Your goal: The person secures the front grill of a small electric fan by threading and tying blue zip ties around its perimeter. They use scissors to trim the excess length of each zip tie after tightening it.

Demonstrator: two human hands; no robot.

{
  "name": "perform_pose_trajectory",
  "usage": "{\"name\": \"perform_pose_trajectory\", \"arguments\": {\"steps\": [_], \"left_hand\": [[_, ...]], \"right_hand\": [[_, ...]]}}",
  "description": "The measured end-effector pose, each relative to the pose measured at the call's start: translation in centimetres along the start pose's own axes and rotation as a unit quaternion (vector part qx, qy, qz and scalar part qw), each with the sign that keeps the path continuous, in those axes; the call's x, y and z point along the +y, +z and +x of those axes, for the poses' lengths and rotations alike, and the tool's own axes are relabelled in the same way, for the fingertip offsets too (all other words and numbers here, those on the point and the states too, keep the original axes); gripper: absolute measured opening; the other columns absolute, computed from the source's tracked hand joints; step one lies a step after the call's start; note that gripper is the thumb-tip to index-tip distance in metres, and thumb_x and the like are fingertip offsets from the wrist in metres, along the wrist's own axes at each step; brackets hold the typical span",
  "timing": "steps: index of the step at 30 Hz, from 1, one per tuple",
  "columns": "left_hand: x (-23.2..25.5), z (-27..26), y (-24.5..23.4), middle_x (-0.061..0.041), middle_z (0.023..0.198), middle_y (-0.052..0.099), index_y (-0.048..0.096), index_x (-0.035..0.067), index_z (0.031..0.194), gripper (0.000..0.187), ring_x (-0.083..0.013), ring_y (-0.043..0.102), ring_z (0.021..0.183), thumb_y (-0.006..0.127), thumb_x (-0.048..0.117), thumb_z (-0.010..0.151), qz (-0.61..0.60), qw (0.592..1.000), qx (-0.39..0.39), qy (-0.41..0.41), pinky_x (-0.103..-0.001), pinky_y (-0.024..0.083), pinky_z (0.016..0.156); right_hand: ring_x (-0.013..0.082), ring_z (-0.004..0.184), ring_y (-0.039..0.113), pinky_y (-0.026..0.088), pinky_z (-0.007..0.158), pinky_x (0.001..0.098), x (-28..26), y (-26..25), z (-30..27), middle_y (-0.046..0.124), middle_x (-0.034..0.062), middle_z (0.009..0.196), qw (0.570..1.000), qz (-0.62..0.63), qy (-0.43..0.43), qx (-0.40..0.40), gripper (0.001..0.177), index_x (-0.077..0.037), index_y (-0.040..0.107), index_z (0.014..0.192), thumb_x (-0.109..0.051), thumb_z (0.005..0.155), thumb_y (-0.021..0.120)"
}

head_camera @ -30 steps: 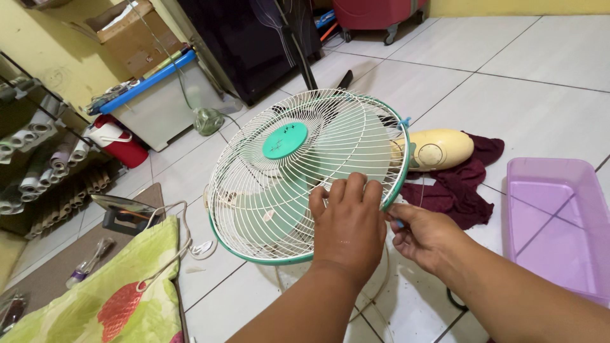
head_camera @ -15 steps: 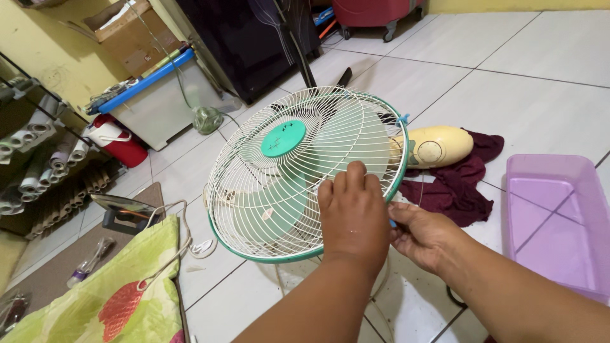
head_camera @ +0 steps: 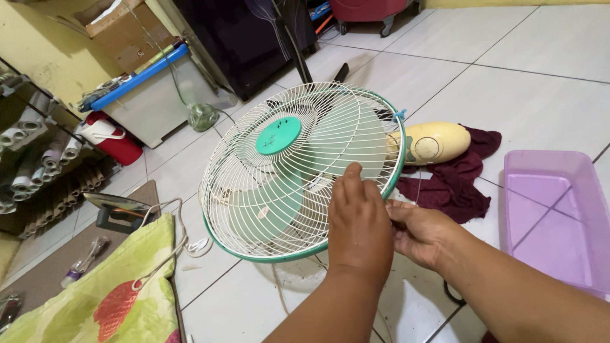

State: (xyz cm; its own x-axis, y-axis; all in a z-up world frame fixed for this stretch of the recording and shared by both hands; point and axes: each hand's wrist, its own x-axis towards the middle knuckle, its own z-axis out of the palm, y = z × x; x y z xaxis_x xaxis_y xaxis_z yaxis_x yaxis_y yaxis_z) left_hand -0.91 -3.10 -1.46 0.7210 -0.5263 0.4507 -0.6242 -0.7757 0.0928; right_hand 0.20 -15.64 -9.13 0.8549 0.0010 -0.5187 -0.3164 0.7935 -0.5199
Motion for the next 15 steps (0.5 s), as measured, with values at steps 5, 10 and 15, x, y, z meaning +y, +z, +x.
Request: {"name": "perform_pose_trajectory", "arguments": {"steps": [5, 10, 15], "left_hand": [[0.8, 0.0, -0.2, -0.024, 0.153, 0.031, 0.057, -0.010, 0.111, 0.046, -0.0425, 0.032, 0.142, 0.077, 0.007, 0.073, 0.009, 1.000, 0.009, -0.022, -0.047, 0.035, 0.110], [2.2, 0.4, -0.2, -0.018, 0.147, 0.036, 0.064, -0.004, 0.100, 0.034, -0.0376, 0.032, 0.135, 0.076, 0.008, 0.071, 0.000, 0.992, 0.042, -0.117, -0.050, 0.030, 0.107], [3.1, 1.3, 0.6, -0.015, 0.145, 0.041, 0.066, -0.002, 0.098, 0.031, -0.0355, 0.035, 0.132, 0.076, 0.011, 0.072, -0.034, 0.978, 0.074, -0.193, -0.050, 0.029, 0.104]], "right_hand": [[0.0170, 0.101, 0.069, 0.058, 0.092, 0.0314, -0.1, -0.3, 0.3, 0.069, 0.0078, 0.111, 1.000, 0.003, -0.007, -0.014, 0.018, -0.004, 0.061, 0.116, -0.007, 0.100, 0.053], [0.0215, 0.101, 0.070, 0.055, 0.090, 0.0338, -0.3, -0.2, 0.0, 0.069, 0.0142, 0.114, 0.999, 0.014, 0.009, -0.036, 0.021, 0.000, 0.059, 0.118, -0.002, 0.099, 0.051], [0.0269, 0.103, 0.072, 0.061, 0.089, 0.0379, -0.6, 0.2, -0.8, 0.069, 0.0191, 0.119, 0.996, -0.025, 0.032, -0.077, 0.029, -0.001, 0.058, 0.123, -0.004, 0.096, 0.052]]}}
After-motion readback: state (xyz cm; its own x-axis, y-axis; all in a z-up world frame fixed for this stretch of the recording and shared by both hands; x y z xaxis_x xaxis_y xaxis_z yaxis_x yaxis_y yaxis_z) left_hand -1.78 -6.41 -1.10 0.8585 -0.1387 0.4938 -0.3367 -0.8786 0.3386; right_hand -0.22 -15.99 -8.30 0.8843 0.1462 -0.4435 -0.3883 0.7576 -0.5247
